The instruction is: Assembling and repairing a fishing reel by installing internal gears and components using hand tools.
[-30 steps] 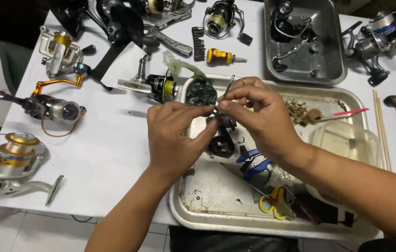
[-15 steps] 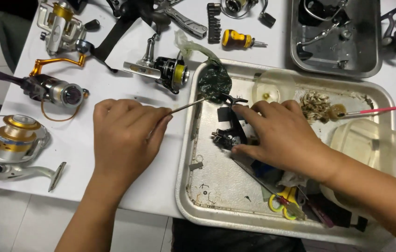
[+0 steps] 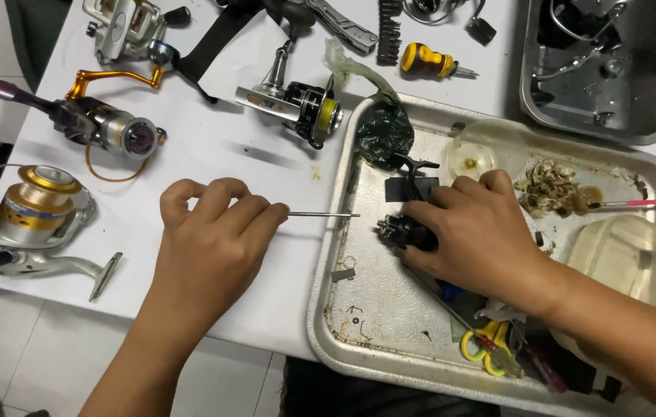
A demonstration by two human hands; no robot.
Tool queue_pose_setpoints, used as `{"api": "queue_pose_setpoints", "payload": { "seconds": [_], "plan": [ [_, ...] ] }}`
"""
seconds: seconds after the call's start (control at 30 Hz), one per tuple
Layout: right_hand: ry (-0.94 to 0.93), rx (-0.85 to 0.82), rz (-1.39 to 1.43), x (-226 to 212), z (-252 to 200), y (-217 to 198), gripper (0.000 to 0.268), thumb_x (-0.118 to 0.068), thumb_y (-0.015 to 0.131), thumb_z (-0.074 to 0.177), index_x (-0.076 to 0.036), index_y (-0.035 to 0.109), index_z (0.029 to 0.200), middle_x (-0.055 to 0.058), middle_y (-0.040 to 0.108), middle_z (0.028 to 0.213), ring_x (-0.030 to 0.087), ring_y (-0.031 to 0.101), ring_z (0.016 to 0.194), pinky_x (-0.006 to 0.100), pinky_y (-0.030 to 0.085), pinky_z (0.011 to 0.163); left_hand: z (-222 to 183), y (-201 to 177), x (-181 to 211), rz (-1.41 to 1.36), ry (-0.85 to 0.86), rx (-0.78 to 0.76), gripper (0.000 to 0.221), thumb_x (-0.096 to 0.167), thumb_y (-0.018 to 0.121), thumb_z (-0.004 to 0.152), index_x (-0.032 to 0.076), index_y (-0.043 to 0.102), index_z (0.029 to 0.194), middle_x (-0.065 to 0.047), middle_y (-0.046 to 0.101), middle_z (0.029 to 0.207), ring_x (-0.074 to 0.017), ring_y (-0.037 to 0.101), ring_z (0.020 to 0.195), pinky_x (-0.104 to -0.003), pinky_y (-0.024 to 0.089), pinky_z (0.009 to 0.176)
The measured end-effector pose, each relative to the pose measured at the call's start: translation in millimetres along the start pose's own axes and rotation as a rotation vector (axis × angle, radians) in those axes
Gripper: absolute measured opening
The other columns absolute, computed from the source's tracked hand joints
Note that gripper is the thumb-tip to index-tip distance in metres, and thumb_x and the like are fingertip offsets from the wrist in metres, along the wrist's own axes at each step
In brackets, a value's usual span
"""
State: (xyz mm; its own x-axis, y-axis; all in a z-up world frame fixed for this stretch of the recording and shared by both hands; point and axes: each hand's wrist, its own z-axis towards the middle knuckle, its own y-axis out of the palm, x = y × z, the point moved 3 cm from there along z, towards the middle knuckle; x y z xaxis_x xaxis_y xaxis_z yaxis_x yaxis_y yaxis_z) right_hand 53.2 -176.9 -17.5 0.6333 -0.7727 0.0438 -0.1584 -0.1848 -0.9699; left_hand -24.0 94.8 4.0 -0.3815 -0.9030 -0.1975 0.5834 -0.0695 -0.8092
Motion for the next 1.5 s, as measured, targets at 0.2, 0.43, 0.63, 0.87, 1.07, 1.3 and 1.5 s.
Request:
{"api": "queue_pose_setpoints", "payload": {
  "seconds": [0.2, 0.43, 0.63, 0.87, 1.07, 1.3, 1.5],
  "plan": [
    [-0.164, 0.348, 0.042, 19.4, -26.5, -5.5, 0.05, -0.056, 0.083, 0.07, -0.03, 0.076, 0.113, -0.004, 0.073, 0.097, 0.024, 0.061, 0.085, 0.046, 0.036, 0.086, 8.2, -13.4, 7.7, 0.0, 0.027, 0.02, 0.024, 0.001, 0.073, 0.097, 0.023, 0.065, 0.09, 0.01, 0.061, 0.083, -0.0145, 0.063, 0.093, -0.036, 0.028, 0.092],
    [-0.159, 0.413, 0.037, 29.0, -48.7, -24.8, 0.044, -0.055, 0.08, 0.074, -0.034, 0.076, 0.112, -0.007, 0.072, 0.104, 0.024, 0.058, 0.087, 0.045, 0.03, 0.085, 24.6, -28.5, 26.1, -0.04, 0.071, 0.015, 0.037, -0.013, 0.055, 0.087, 0.023, 0.054, 0.08, 0.005, 0.041, 0.071, -0.0135, 0.052, 0.076, -0.032, 0.028, 0.091],
    [-0.17, 0.435, 0.014, 31.7, -56.5, -30.3, 0.044, -0.056, 0.081, 0.074, -0.032, 0.076, 0.111, -0.005, 0.074, 0.102, 0.025, 0.056, 0.09, 0.044, 0.029, 0.085, 34.1, -34.5, 36.2, -0.044, 0.111, 0.045, 0.032, 0.001, 0.068, 0.1, 0.025, 0.057, 0.082, 0.006, 0.043, 0.071, -0.0127, 0.054, 0.076, -0.032, 0.028, 0.093],
    [-0.186, 0.452, 0.006, 31.6, -58.8, -31.6, 0.042, -0.056, 0.08, 0.077, -0.032, 0.076, 0.111, -0.005, 0.073, 0.102, 0.025, 0.057, 0.09, 0.045, 0.029, 0.084, 40.0, -33.5, 41.9, -0.04, 0.125, 0.045, 0.033, -0.004, 0.061, 0.095, 0.025, 0.055, 0.081, 0.006, 0.04, 0.07, -0.0122, 0.054, 0.075, -0.031, 0.028, 0.093],
    [-0.182, 0.46, -0.006, 33.3, -60.6, -28.9, 0.046, -0.056, 0.082, 0.073, -0.031, 0.077, 0.112, -0.004, 0.074, 0.102, 0.025, 0.058, 0.091, 0.045, 0.031, 0.084, 42.5, -29.8, 43.8, -0.069, 0.131, 0.057, 0.031, -0.003, 0.062, 0.095, 0.025, 0.056, 0.083, 0.007, 0.042, 0.072, -0.0111, 0.055, 0.076, -0.032, 0.028, 0.092],
    [-0.199, 0.481, -0.025, 35.7, -64.7, -28.9, 0.048, -0.057, 0.084, 0.071, -0.03, 0.077, 0.111, -0.001, 0.075, 0.102, 0.026, 0.059, 0.091, 0.045, 0.031, 0.085, 44.9, -30.7, 48.5, -0.109, 0.147, 0.035, 0.026, 0.001, 0.07, 0.099, 0.024, 0.062, 0.089, 0.007, 0.046, 0.074, -0.0126, 0.056, 0.079, -0.034, 0.028, 0.092],
    [-0.184, 0.487, -0.068, 40.0, -69.1, -25.6, 0.052, -0.061, 0.085, 0.069, -0.032, 0.077, 0.111, -0.001, 0.075, 0.101, 0.024, 0.061, 0.089, 0.044, 0.032, 0.083, 46.6, -30.5, 50.8, -0.176, 0.143, 0.027, 0.027, -0.004, 0.068, 0.096, 0.022, 0.063, 0.09, 0.007, 0.049, 0.077, -0.0138, 0.059, 0.084, -0.035, 0.027, 0.092]
  ]
}}
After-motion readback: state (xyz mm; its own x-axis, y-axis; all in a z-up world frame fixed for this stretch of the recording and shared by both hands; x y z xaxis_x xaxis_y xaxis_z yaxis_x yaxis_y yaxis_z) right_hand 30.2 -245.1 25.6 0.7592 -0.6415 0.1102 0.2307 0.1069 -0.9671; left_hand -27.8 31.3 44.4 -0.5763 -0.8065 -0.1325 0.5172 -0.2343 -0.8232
